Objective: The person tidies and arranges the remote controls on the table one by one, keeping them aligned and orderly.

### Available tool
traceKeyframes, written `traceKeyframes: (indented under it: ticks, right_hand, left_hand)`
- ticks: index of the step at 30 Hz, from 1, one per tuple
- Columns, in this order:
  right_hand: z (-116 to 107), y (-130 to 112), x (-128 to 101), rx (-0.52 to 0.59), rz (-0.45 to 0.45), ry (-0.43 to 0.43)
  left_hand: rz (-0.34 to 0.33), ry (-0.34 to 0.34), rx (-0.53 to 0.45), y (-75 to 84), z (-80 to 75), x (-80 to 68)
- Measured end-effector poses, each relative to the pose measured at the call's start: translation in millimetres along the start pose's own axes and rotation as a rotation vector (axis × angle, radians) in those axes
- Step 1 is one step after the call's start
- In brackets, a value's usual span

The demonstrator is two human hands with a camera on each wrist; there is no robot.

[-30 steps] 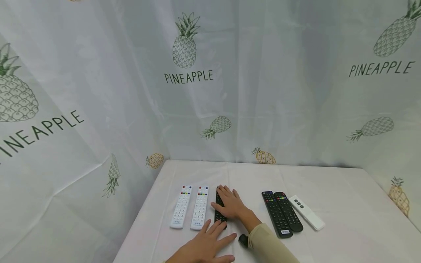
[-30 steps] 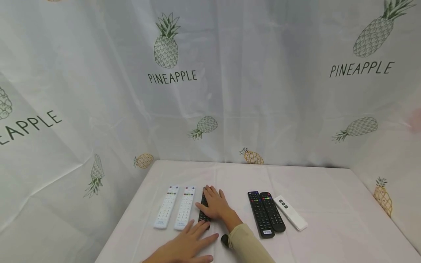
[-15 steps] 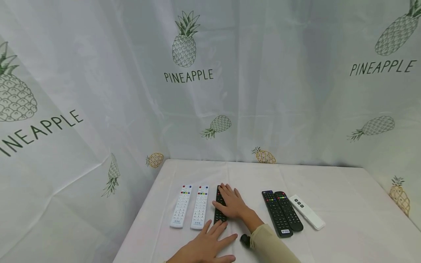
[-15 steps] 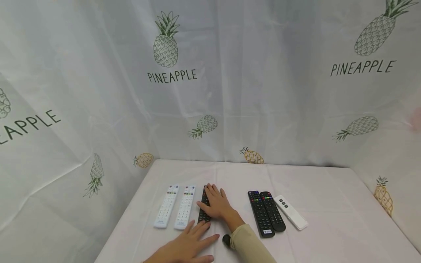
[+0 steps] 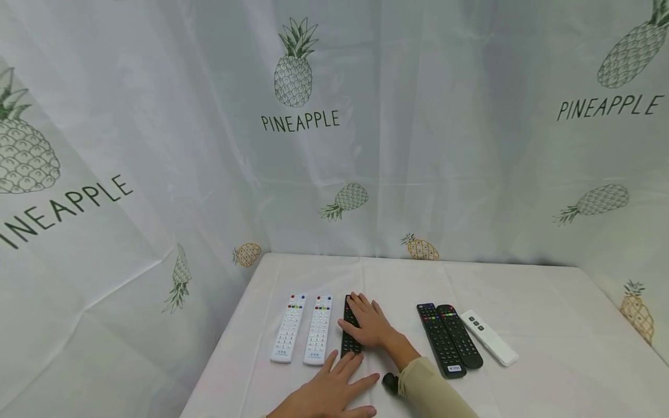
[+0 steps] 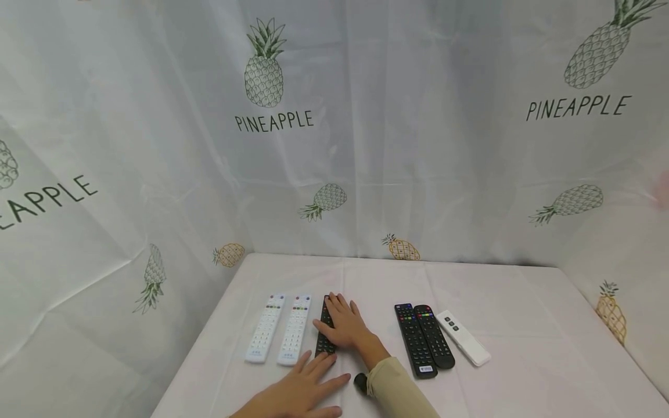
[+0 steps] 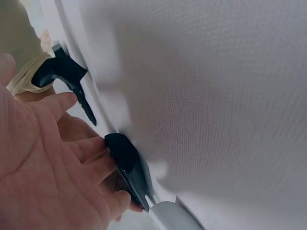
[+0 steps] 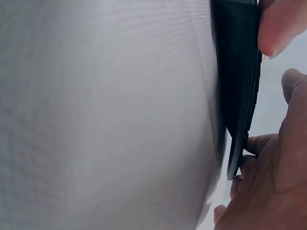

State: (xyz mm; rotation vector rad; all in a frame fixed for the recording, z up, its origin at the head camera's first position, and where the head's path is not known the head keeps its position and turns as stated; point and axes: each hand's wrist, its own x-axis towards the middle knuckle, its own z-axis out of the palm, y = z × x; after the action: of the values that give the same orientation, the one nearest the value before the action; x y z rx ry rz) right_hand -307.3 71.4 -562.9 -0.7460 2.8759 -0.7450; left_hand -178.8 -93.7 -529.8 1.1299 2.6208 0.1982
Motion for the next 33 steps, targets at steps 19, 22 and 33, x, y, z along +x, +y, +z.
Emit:
traceKeyframes:
  ticks: [19, 22, 33]
  right_hand:
    - [-18.7, -0.7, -9.9, 0.009, -0.017, 0.071]
    - [-29.3, 0.2, -16.4, -0.001, -0.026, 0.088]
    - [-61.4, 31.4, -48.9, -0.005, 0.046, 0.023]
  left_hand:
    - [-0.007, 0.002, 0.004, -1.0, 3.7, 3.4]
    - [0.004, 0.018, 0.008, 2.6, 3.4, 5.2]
    - [0.091, 0.072, 0.05, 24.7, 2.3, 24.5]
